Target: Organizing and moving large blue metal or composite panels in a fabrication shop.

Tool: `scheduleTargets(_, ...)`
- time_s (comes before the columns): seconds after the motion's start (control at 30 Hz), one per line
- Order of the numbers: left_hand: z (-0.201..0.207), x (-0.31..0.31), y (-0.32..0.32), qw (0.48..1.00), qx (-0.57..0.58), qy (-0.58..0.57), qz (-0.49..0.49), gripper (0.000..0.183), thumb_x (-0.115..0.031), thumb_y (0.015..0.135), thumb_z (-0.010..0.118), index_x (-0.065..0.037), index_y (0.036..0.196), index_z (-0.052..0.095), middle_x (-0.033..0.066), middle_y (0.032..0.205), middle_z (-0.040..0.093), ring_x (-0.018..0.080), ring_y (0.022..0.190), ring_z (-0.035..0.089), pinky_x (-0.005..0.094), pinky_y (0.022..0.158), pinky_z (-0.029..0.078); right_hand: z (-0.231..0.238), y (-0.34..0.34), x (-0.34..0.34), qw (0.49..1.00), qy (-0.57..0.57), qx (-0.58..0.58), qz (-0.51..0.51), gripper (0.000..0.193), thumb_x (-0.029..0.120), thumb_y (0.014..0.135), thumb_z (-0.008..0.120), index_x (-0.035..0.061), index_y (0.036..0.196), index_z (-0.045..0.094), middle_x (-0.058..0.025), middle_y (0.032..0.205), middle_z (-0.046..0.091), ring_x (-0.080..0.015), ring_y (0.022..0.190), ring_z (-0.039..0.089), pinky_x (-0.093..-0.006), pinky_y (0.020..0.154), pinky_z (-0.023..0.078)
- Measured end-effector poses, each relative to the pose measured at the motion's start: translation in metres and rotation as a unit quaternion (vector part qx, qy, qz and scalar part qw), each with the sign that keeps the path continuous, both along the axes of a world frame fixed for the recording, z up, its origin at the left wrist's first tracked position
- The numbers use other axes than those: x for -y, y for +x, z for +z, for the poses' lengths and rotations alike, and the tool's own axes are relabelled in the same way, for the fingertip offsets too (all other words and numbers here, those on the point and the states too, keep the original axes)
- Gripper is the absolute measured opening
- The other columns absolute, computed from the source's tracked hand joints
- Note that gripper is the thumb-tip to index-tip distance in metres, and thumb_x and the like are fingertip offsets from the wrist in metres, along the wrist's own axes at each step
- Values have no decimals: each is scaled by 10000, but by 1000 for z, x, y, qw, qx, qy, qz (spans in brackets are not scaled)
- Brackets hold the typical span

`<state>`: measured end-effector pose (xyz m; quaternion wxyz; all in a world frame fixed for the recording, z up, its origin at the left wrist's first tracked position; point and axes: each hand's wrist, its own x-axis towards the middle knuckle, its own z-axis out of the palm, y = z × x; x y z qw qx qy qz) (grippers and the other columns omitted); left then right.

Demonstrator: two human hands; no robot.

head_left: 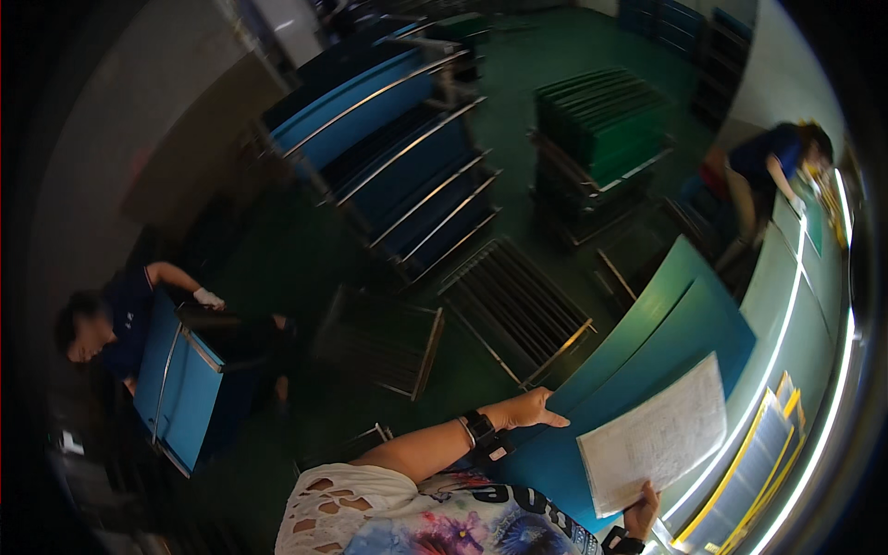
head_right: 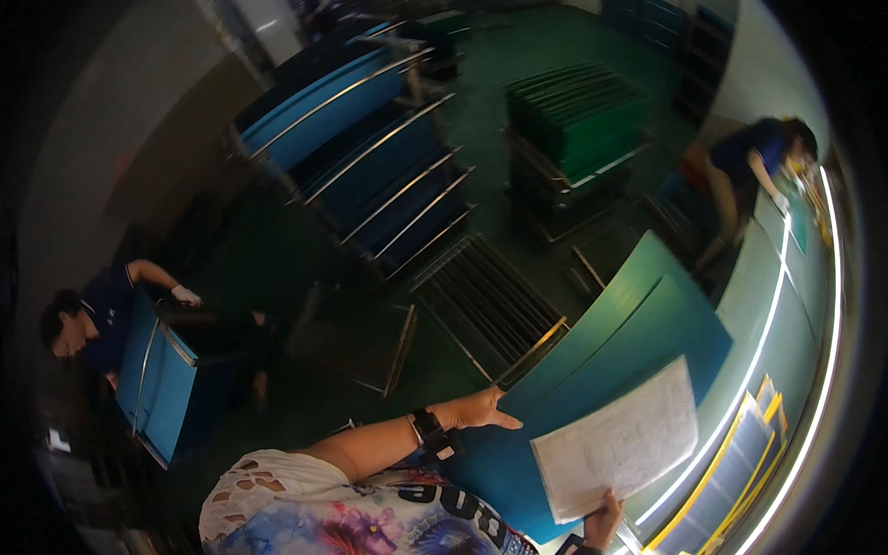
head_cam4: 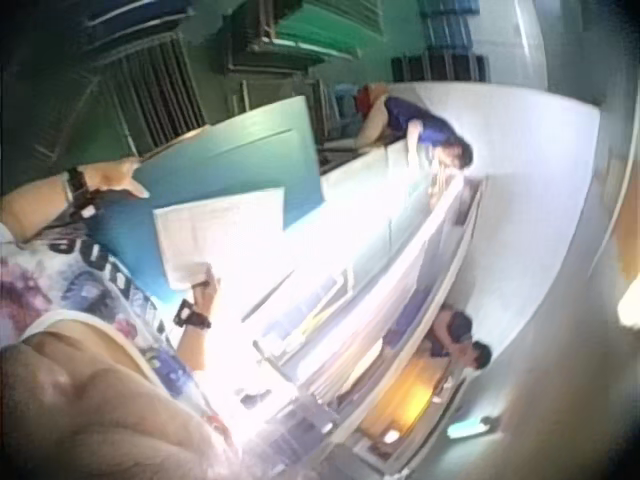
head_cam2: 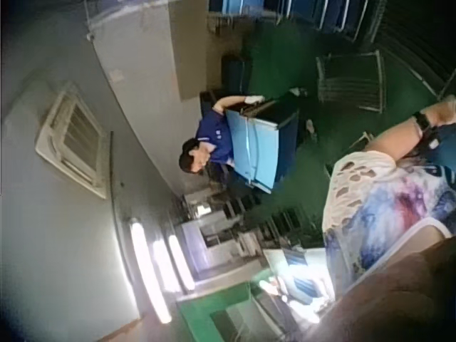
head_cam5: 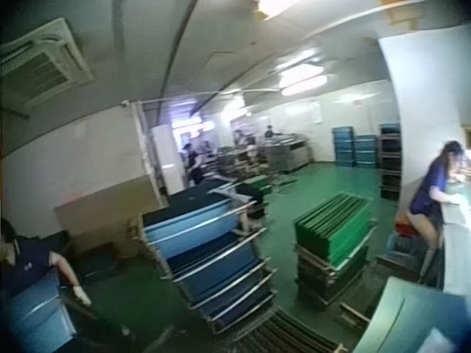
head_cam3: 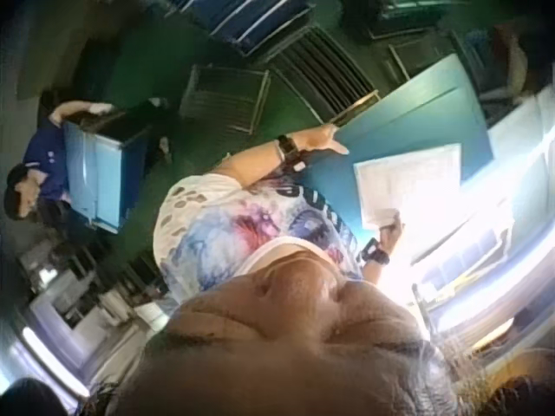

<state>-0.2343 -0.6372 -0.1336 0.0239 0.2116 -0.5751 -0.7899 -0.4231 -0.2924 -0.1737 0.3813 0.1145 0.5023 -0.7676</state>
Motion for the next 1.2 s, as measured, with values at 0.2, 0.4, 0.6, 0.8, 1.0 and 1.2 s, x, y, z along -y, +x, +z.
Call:
scheduleTargets(0.2, 39, 83, 87, 999, -9, -26, -22, 376, -186, 757, 718, 45, 1031, 602, 45, 890, 624, 111, 818, 539, 254, 772, 433, 69, 34, 121, 982, 10, -102, 158, 491, 124, 756, 657, -14, 1188, 469, -112, 1160, 546, -268, 1046, 522, -418, 939, 399)
scheduleTargets(0.4, 58, 154, 176, 978, 47, -117, 165, 478, -360, 730, 738, 69, 897, 611, 41, 776, 590, 123, 707, 522, 259, 637, 431, 89, 45, 258, 946, 46, -175, 269, 531, 124, 743, 681, -46, 1186, 443, -135, 1147, 539, -243, 1027, 520, -368, 938, 379)
scheduleTargets(0.6, 75, 217, 227, 949, 162, -60, 262, 665, -451, 661, 765, 76, 1021, 579, 143, 912, 604, 187, 819, 556, 285, 686, 442, 98, 50, 418, 894, 5, -164, 418, 608, 119, 740, 687, -71, 1236, 392, -134, 1209, 506, -240, 1083, 496, -353, 957, 362)
scheduleTargets(0.8, 39, 252, 263, 877, 131, -23, 461, 501, -287, 713, 757, 28, 1071, 601, 92, 974, 639, 167, 865, 576, 265, 789, 440, 85, 80, 594, 817, -5, -125, 563, 600, 101, 752, 678, -54, 1254, 390, -137, 1207, 515, -235, 1062, 517, -349, 909, 407)
scheduleTargets(1.0, 26, 275, 296, 810, 101, 73, 573, 471, -249, 725, 748, 15, 1088, 604, 79, 1001, 639, 152, 897, 580, 268, 811, 442, 51, 131, 710, 747, -12, -119, 654, 654, 129, 728, 718, -38, 1272, 395, -118, 1215, 534, -235, 1100, 512, -352, 954, 379)
scheduleTargets(1.2, 24, 271, 323, 769, 100, 92, 625, 450, -276, 739, 738, 6, 1069, 619, 67, 979, 643, 139, 877, 583, 261, 794, 449, 39, 173, 741, 714, -16, -72, 697, 604, 105, 724, 713, -37, 1244, 439, -121, 1218, 534, -242, 1104, 512, -355, 955, 381)
